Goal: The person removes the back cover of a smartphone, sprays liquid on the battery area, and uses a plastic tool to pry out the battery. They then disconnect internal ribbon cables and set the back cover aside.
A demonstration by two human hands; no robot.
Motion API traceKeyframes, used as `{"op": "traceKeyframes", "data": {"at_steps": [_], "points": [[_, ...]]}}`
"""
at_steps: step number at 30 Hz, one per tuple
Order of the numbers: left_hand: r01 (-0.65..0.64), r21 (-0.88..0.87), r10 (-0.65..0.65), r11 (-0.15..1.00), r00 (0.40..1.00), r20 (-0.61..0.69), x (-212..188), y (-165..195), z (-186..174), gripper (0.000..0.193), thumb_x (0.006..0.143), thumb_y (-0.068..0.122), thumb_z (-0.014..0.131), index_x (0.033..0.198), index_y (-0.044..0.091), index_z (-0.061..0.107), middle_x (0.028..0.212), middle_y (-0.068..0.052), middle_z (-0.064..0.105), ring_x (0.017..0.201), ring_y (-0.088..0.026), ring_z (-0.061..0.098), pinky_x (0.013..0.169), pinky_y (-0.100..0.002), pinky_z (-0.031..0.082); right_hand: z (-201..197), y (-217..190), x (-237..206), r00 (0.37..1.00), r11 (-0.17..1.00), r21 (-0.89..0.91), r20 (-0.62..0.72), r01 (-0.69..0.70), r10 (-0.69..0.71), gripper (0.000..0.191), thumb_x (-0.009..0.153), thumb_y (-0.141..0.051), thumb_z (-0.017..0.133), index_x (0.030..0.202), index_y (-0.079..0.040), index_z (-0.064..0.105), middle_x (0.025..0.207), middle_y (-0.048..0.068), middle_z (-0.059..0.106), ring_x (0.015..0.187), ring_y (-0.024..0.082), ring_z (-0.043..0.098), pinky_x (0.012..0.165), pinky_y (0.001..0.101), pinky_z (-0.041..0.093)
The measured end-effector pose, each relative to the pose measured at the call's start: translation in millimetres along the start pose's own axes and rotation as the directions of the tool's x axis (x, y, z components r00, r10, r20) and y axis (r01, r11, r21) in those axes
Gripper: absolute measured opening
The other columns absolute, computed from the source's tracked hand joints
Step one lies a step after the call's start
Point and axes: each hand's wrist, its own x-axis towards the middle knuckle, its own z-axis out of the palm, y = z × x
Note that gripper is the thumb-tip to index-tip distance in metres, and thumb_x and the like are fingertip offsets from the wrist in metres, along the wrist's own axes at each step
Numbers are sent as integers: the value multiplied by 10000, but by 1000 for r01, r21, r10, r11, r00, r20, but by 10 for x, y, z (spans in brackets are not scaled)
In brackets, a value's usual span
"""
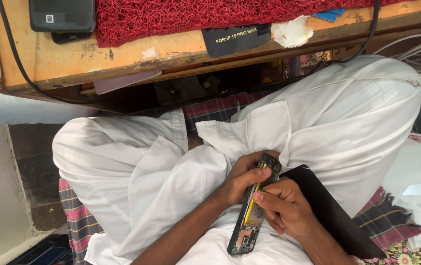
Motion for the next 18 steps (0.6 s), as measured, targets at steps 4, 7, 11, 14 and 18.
{"op": "traceKeyframes", "data": {"at_steps": [4,7,11,14,18], "points": [[1,6,-1,1000,1000,-5,-2,1,0,524,906,332,578,1255,-58,601,992,-64,627,922,-142,572,824,-285,467,-4,2,-5,1000,1000,1,3,-1,1,512,985,-127,646,510,-34,482,417,28,420,273,92,334,244,266,272],[-25,52,25,998,1000,-1,-1,5,-6,516,907,344,572,1233,-54,615,967,-56,622,899,-136,561,804,-282,459,-4,8,-5,1000,1000,7,11,10,-10,514,989,-127,644,510,-29,486,420,28,418,276,91,334,247,264,268],[-10,41,10,999,1000,-7,-5,3,-10,523,899,354,575,1232,-48,614,946,-45,605,870,-132,545,774,-282,446,-11,16,-1,1000,1000,13,14,7,-7,506,987,-119,641,513,-28,489,422,27,418,276,94,338,248,266,270],[1,36,-1,999,1000,-13,0,1,-11,529,895,362,583,1229,-47,616,931,-43,599,855,-132,542,759,-284,443,-19,15,1,1000,1000,9,20,16,-17,506,989,-116,638,513,-32,489,422,25,416,277,92,339,249,264,272],[-10,42,11,999,1000,-11,7,-11,-9,529,895,372,590,1218,-45,622,922,-43,606,851,-132,550,760,-281,449,-25,17,0,999,1000,11,28,28,-28,504,986,-113,641,511,-31,490,421,26,415,277,90,337,245,264,271]]}}
